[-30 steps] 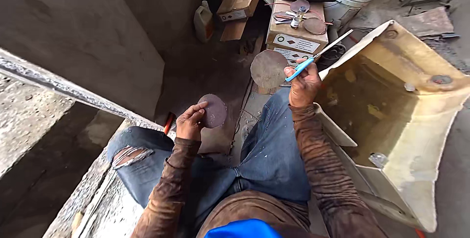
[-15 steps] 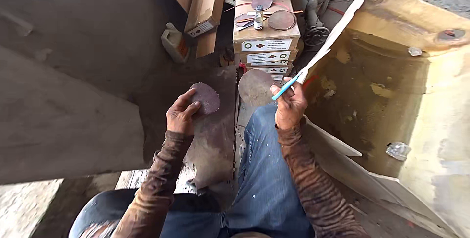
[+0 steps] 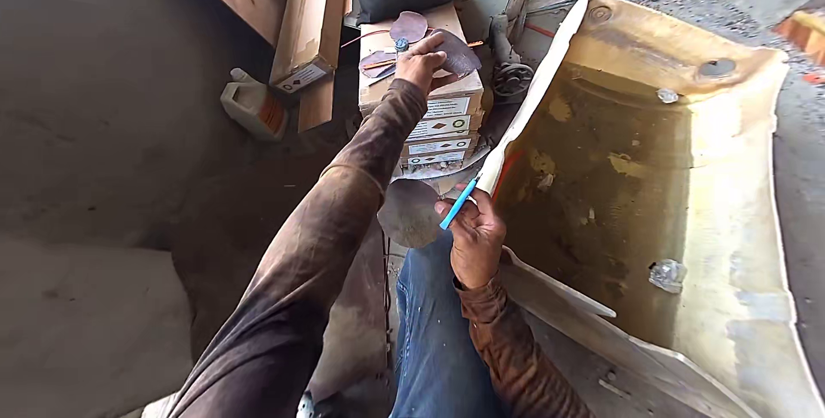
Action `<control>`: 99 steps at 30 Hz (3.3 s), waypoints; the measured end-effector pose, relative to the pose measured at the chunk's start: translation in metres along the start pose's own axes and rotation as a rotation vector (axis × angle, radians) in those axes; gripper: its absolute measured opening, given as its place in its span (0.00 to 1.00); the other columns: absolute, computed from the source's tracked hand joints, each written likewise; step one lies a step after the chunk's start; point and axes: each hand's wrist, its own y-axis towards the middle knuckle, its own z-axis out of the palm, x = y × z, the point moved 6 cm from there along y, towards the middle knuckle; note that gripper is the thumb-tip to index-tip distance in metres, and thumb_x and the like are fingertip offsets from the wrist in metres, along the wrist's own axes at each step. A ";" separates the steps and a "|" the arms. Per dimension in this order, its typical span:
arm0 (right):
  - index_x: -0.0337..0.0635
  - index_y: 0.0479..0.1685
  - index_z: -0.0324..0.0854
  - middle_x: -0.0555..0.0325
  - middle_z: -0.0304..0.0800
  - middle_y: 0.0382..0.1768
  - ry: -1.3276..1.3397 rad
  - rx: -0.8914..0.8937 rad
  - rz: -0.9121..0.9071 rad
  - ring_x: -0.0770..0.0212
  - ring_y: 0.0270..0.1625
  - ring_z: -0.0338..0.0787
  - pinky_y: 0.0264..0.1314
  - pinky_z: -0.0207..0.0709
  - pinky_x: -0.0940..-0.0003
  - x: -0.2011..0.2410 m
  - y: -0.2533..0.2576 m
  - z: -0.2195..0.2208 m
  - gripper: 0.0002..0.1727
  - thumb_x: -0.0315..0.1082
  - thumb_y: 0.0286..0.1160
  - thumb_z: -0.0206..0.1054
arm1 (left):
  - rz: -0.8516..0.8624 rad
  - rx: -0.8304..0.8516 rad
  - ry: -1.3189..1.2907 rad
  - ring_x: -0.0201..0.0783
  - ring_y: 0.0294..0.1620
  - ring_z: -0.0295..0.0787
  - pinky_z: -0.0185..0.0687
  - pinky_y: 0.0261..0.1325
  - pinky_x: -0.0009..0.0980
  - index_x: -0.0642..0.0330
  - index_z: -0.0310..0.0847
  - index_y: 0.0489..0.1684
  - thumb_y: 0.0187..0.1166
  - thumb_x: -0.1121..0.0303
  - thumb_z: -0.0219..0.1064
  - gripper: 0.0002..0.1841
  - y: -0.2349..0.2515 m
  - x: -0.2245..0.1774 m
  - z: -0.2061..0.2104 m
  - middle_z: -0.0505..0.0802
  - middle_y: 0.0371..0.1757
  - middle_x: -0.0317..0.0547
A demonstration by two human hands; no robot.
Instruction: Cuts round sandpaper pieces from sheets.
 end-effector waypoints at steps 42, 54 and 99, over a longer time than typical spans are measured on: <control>0.26 0.63 0.76 0.50 0.94 0.40 0.229 0.005 0.084 0.62 0.42 0.96 0.49 0.92 0.68 -0.015 0.006 -0.010 0.26 0.17 0.62 0.75 | 0.529 -0.089 1.655 0.68 0.65 0.87 0.82 0.62 0.65 0.70 0.74 0.75 0.92 0.64 0.48 0.23 0.060 -0.069 0.051 0.85 0.70 0.69; 0.27 0.63 0.77 0.53 0.94 0.43 0.089 0.011 0.052 0.62 0.42 0.95 0.49 0.93 0.63 -0.009 0.006 -0.012 0.25 0.20 0.63 0.76 | 0.597 0.022 1.436 0.43 0.82 0.77 0.71 0.85 0.49 0.55 0.81 0.76 0.90 0.55 0.57 0.23 -0.068 -0.081 -0.081 0.82 0.80 0.47; 0.32 0.67 0.76 0.59 0.95 0.42 -0.606 0.752 0.113 0.68 0.44 0.95 0.51 0.92 0.69 -0.126 -0.097 0.159 0.30 0.33 0.65 0.81 | -1.175 0.013 0.539 0.43 0.31 0.90 0.86 0.43 0.47 0.60 0.88 0.56 0.82 0.59 0.64 0.16 -0.529 0.380 -0.302 0.94 0.38 0.51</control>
